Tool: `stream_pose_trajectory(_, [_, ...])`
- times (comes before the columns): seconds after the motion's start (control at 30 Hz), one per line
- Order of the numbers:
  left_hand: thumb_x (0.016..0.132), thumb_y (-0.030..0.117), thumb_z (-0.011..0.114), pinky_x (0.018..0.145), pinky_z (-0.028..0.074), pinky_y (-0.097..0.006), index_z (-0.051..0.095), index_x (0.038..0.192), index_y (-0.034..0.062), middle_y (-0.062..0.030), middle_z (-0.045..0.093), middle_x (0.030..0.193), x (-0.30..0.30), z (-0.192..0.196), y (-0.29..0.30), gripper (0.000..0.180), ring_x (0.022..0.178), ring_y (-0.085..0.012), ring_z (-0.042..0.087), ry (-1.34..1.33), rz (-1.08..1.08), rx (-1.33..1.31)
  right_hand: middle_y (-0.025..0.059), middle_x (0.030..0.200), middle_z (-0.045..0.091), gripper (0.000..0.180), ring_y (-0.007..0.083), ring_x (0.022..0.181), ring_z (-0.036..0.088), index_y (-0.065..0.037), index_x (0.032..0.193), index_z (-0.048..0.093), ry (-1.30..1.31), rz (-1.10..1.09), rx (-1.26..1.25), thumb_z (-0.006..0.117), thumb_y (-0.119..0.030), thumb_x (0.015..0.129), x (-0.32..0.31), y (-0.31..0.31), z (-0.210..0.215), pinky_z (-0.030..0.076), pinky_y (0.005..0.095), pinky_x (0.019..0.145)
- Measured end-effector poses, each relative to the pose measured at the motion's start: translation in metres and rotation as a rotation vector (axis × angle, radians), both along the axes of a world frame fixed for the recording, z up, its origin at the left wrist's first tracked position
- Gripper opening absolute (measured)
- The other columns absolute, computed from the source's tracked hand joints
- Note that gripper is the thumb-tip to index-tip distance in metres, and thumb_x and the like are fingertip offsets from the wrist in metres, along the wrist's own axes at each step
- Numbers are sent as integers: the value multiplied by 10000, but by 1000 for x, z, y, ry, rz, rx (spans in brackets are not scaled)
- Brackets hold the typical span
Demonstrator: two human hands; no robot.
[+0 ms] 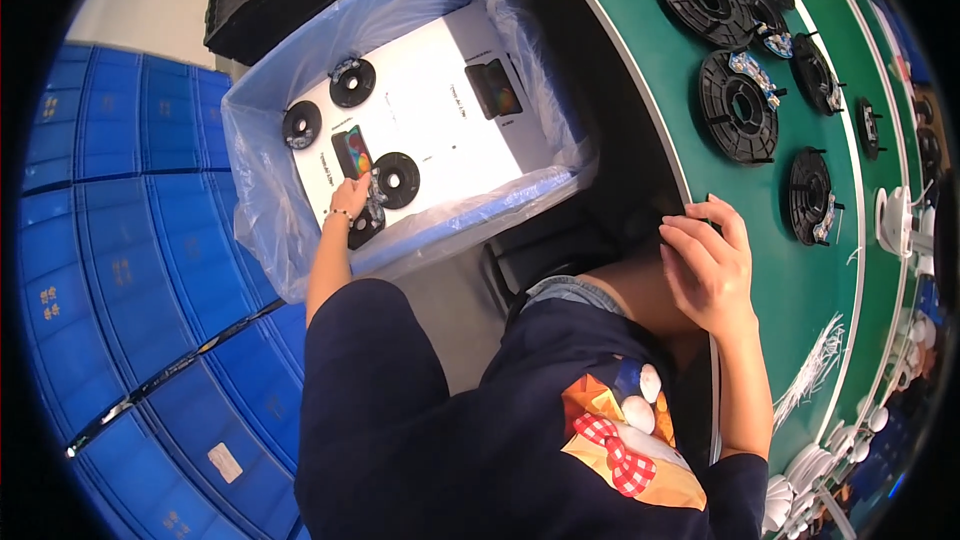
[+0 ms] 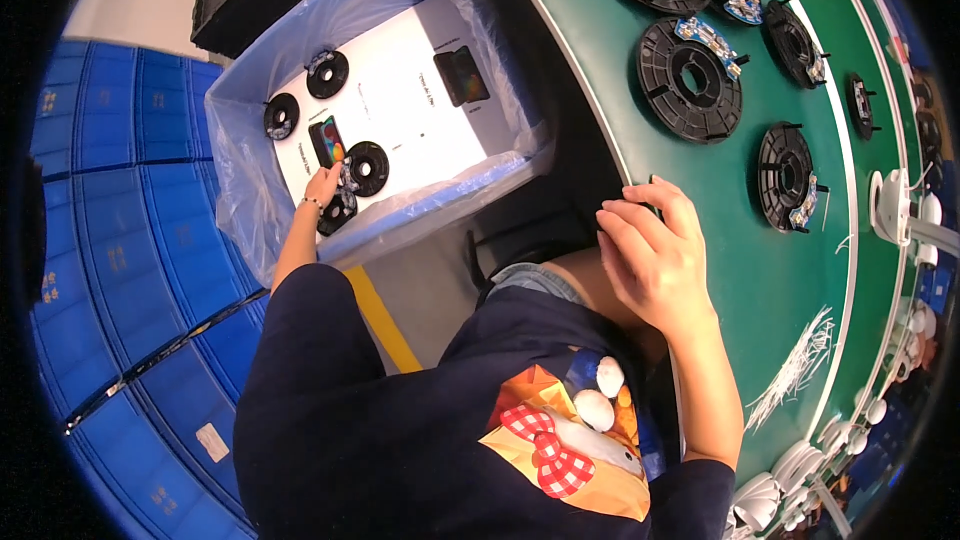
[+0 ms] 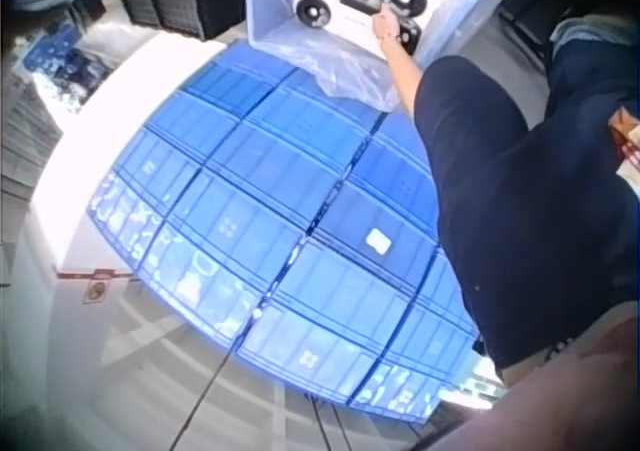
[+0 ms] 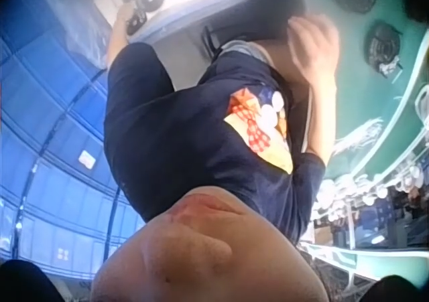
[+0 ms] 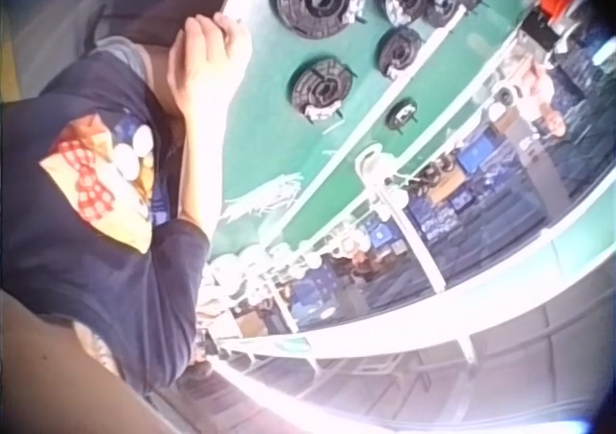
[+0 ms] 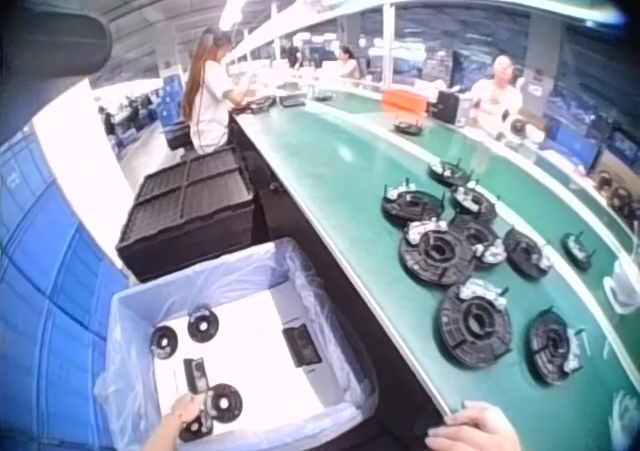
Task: Assembling electronic circuit boards into plastic housings and organizing them on an assembly line.
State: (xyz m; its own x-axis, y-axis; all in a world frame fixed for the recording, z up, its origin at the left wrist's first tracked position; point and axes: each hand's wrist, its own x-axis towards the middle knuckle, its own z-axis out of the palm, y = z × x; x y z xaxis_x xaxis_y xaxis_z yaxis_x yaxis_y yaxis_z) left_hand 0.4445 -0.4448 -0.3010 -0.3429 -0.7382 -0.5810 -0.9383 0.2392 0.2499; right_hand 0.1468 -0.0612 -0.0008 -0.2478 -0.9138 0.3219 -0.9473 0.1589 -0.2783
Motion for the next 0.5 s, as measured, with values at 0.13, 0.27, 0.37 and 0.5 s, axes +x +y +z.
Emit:
stream_pose_trajectory(0.13, [702,649,442,827,397,-389,531,986,-19,-227,541,988,-34,28,17,732,963,-327,519,-51,-81,-98,59,819,577,216,245,859,527,-25,776,580,-13,9,-8,647,-2,572,-1,0,0,441,424,797])
stream_pose_trajectory(0.27, [709,586,476,820,407,-388,553,978,21,-210,565,988,-53,23,19,631,961,-333,527,-180,-172,-111,66,822,571,213,244,871,524,-20,779,579,-45,21,-28,650,-25,578,-3,0,2,428,424,813])
stream_pose_trajectory(0.37, [723,491,527,810,411,-387,546,958,-9,-227,562,973,-57,9,11,553,944,-350,526,-43,-177,-154,76,831,570,211,250,886,521,-11,780,577,-67,32,-41,648,-39,584,-6,4,2,421,423,822])
stream_pose_trajectory(0.5, [728,455,546,779,412,-409,530,922,-63,-292,551,903,-72,8,12,553,904,-401,520,147,-191,-215,99,803,548,248,262,886,506,7,802,561,-127,70,-68,633,-79,581,-10,7,1,400,432,847])
